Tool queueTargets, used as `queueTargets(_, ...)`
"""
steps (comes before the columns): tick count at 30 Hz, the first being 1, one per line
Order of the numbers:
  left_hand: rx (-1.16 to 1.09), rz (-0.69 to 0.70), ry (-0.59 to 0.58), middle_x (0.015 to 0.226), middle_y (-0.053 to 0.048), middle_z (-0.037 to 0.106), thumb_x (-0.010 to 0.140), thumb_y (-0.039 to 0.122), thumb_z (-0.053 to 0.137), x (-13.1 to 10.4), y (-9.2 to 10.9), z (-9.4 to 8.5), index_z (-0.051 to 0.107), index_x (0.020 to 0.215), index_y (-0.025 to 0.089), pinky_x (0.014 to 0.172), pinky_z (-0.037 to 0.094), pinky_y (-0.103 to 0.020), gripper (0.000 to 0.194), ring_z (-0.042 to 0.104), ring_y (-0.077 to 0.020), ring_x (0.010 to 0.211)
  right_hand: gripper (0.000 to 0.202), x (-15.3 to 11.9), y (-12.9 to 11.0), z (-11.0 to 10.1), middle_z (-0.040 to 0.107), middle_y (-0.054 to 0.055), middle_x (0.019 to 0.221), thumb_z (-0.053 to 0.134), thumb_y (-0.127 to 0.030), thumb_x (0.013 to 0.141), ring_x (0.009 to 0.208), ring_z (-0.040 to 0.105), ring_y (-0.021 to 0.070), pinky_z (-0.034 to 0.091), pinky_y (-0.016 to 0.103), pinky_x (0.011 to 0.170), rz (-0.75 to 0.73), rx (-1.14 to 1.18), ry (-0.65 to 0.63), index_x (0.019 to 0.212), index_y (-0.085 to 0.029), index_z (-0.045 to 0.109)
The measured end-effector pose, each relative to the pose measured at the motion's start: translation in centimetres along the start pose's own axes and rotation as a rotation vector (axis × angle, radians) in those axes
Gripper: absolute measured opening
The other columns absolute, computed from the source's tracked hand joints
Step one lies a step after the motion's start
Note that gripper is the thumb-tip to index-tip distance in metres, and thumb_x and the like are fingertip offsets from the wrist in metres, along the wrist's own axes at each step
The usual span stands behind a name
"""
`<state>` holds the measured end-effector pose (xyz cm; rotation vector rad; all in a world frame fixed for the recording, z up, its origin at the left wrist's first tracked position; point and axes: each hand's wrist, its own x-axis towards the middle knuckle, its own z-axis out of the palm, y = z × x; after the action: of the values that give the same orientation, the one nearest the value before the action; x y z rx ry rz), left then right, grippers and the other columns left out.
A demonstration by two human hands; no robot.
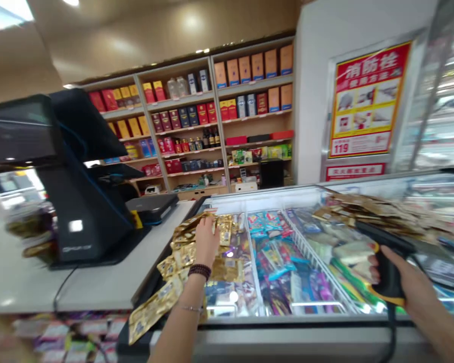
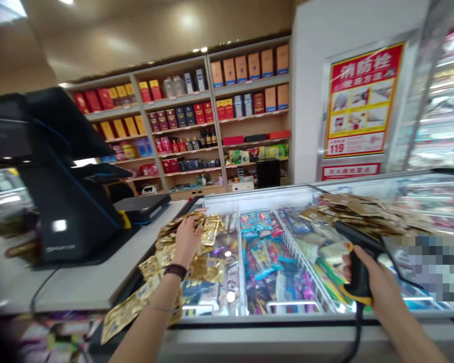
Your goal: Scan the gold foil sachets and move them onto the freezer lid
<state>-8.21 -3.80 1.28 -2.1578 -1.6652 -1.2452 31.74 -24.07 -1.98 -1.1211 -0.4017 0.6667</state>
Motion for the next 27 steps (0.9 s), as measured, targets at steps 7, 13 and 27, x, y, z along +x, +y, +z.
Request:
queueTargets(7, -0.284, 0.307, -0.342, 0.119, -0.013, 0.074, 0.091, 0.013, 0.062, 1.0, 17.5, 12.3, 0.07, 0.118, 0.018, 0.106, 0.048, -0.038, 0.028, 0.068, -0.0276, 0.117, 0.052, 0.3, -0.7, -4.3, 0.058, -0.001, 0.065, 0.098, -0.048, 0.054, 0.05, 0.05, 0.012, 0.043, 0.019, 0.039, 0.024, 0.24, 0.111, 0.089, -0.023, 0.07)
queueTargets(13, -0.348, 0.168, -0.533, 0.128, -0.021, 0.073, 0.095, 0.031, 0.065, 1.6, 28.9, 22.6, 0.071, 0.125, 0.011, 0.112, 0.043, -0.04, 0.036, 0.063, -0.0328, 0.129, 0.065, 0.7, -0.3, -4.1, 0.06, -0.003, 0.064, 0.097, -0.057, 0.047, 0.048, 0.05, 0.0111, 0.041, 0.019, 0.038, -0.006, 0.215, 0.184, 0.091, -0.022, 0.065)
queueTargets(27, -0.2, 0.108, -0.619, 0.125, -0.017, 0.076, 0.087, 0.03, 0.075, 4.3, 30.0, 28.1, 0.077, 0.108, 0.018, 0.114, 0.041, -0.044, 0.024, 0.062, -0.0338, 0.131, 0.07, 1.2, 0.9, -5.3, 0.061, -0.004, 0.068, 0.096, -0.061, 0.051, 0.05, 0.054, 0.0147, 0.047, 0.025, 0.039, 0.018, 0.21, 0.2, 0.101, -0.024, 0.064)
